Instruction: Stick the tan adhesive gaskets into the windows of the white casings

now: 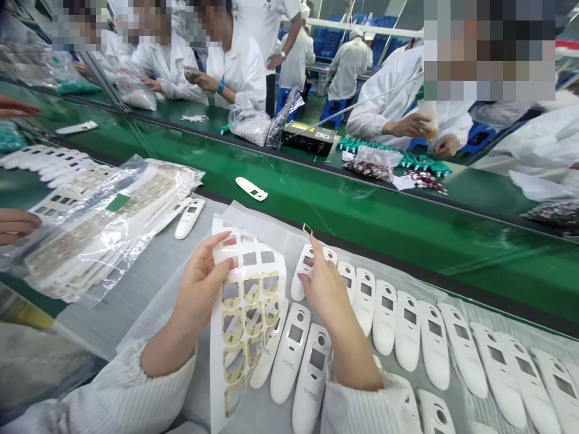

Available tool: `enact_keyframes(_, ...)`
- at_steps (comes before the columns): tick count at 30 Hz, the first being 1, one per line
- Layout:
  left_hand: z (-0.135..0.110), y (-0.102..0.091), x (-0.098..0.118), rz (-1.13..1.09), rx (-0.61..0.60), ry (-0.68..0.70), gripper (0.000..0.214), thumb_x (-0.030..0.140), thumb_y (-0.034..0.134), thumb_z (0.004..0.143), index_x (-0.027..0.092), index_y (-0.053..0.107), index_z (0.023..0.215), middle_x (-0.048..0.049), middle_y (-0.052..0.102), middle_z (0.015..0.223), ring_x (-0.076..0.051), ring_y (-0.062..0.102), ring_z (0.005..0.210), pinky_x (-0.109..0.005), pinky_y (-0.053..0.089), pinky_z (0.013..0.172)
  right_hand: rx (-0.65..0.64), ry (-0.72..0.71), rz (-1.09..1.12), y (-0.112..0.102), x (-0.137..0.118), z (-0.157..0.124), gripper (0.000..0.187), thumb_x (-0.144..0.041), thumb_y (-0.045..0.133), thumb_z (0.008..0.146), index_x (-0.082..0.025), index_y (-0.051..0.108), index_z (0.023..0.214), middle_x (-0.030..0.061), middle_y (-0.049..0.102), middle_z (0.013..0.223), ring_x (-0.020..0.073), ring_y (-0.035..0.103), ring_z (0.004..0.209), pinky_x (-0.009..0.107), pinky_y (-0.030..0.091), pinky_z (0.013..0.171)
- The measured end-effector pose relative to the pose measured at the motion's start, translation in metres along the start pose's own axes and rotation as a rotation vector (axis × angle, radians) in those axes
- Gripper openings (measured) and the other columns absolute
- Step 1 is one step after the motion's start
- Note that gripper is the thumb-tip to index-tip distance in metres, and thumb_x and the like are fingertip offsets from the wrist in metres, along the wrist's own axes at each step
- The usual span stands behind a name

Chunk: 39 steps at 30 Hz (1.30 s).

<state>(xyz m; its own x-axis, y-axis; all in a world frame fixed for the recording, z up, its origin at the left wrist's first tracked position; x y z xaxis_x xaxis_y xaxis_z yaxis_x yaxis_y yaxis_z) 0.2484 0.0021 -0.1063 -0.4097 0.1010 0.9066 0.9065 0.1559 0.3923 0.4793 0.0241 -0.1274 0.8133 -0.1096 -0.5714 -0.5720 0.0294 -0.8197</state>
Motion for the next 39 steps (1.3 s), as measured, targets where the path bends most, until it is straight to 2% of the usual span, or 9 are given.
enact_keyframes(3, 0.001, 0.0, -0.008, 0.039, -0.033, -0.082, 0.035, 0.024, 0.065, 0.077, 0.019, 0.065, 0.111, -0.0057, 0.073, 0.093, -0.014, 0.065, 0.06, -0.025, 0.051, 0.055, -0.019, 0.03, -0.01, 0.001, -0.002, -0.002, 0.08, -0.022, 0.057, 0.074, -0.019, 0.029, 0.149, 0.0056, 0.067, 0.092, 0.0239, 0.06, 0.077, 0.037, 0.044, 0.071)
enact_keyframes(5, 0.001, -0.001, -0.011, 0.077, -0.026, -0.091, 0.036, 0.024, 0.065, 0.076, 0.018, 0.067, 0.112, -0.0061, 0.074, 0.092, -0.015, 0.065, 0.061, -0.025, 0.05, 0.054, -0.015, 0.04, 0.003, -0.006, -0.004, -0.003, 0.076, -0.023, 0.055, 0.076, -0.016, 0.03, 0.147, 0.0018, 0.065, 0.08, 0.0216, 0.059, 0.071, 0.035, 0.044, 0.069)
enact_keyframes(9, 0.003, -0.005, -0.004, 0.165, 0.025, 0.043, 0.031, 0.023, 0.067, 0.073, 0.018, 0.072, 0.103, -0.0082, 0.064, 0.129, -0.025, 0.064, 0.108, -0.031, 0.053, 0.081, 0.035, 0.03, 0.025, -0.03, -0.011, -0.006, 0.068, -0.029, 0.05, 0.082, -0.019, 0.027, 0.145, -0.001, 0.064, 0.077, 0.0183, 0.055, 0.066, 0.032, 0.044, 0.067)
enact_keyframes(12, 0.004, -0.004, -0.001, 0.2, 0.019, 0.098, 0.03, 0.025, 0.068, 0.073, 0.018, 0.073, 0.101, -0.0088, 0.064, 0.13, -0.028, 0.052, 0.128, -0.036, 0.045, 0.102, 0.052, 0.023, 0.001, -0.038, -0.01, -0.006, 0.073, -0.031, 0.05, 0.083, -0.019, 0.019, 0.147, 0.0011, 0.064, 0.084, 0.0196, 0.058, 0.072, 0.033, 0.045, 0.071)
enact_keyframes(17, 0.004, -0.005, -0.002, 0.222, 0.002, 0.103, 0.032, 0.027, 0.068, 0.074, 0.017, 0.073, 0.103, -0.0098, 0.064, 0.129, -0.029, 0.049, 0.131, -0.041, 0.037, 0.11, -0.052, 0.018, -0.101, -0.013, -0.004, -0.004, 0.091, -0.018, 0.063, 0.07, -0.02, 0.021, 0.151, 0.0093, 0.062, 0.11, 0.0248, 0.063, 0.089, 0.038, 0.046, 0.082)
enact_keyframes(22, 0.005, -0.005, -0.009, 0.209, -0.013, 0.06, 0.036, 0.029, 0.069, 0.073, 0.016, 0.071, 0.107, -0.0108, 0.061, 0.133, -0.032, 0.051, 0.128, -0.046, 0.037, 0.11, -0.06, 0.02, -0.172, 0.007, -0.007, -0.002, 0.09, -0.008, 0.059, 0.071, -0.015, 0.021, 0.152, 0.0156, 0.062, 0.113, 0.0331, 0.06, 0.105, 0.042, 0.043, 0.087)
enact_keyframes(28, 0.006, -0.003, -0.005, 0.279, -0.011, 0.092, 0.036, 0.029, 0.068, 0.073, 0.015, 0.072, 0.106, -0.0119, 0.063, 0.131, -0.03, 0.049, 0.131, -0.041, 0.04, 0.108, -0.004, 0.014, -0.115, 0.004, -0.002, -0.001, 0.09, -0.011, 0.063, 0.068, -0.021, 0.026, 0.149, 0.0045, 0.064, 0.093, 0.0244, 0.062, 0.082, 0.035, 0.044, 0.074)
enact_keyframes(32, 0.006, -0.002, -0.003, 0.283, -0.005, 0.103, 0.037, 0.03, 0.068, 0.073, 0.014, 0.071, 0.106, -0.0127, 0.062, 0.132, -0.031, 0.049, 0.131, -0.04, 0.044, 0.105, 0.11, -0.056, 0.011, -0.015, -0.005, 0.0, 0.089, -0.019, 0.066, 0.067, -0.022, 0.027, 0.147, 0.0001, 0.062, 0.088, 0.0201, 0.062, 0.077, 0.032, 0.048, 0.071)
enact_keyframes(39, 0.004, -0.001, -0.004, 0.257, -0.07, 0.139, 0.036, 0.033, 0.069, 0.076, 0.015, 0.072, 0.107, -0.012, 0.064, 0.129, -0.032, 0.052, 0.127, -0.043, 0.041, 0.107, 0.52, -0.142, 0.162, -0.088, -0.03, -0.031, 0.093, -0.032, 0.068, 0.072, -0.027, 0.017, 0.149, 0.0034, 0.058, 0.102, 0.0221, 0.063, 0.089, 0.041, 0.052, 0.08)
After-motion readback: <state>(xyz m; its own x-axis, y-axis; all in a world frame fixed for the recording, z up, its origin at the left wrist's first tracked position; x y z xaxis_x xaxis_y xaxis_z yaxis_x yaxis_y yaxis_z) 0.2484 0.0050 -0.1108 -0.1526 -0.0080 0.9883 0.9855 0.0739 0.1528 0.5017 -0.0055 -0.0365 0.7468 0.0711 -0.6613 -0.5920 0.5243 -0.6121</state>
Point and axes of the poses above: each hand's wrist, its own z-axis towards the middle knuckle, its own y-axis out of the palm, x = y × z, the point moved 7 cm from there along z, towards the middle knuckle
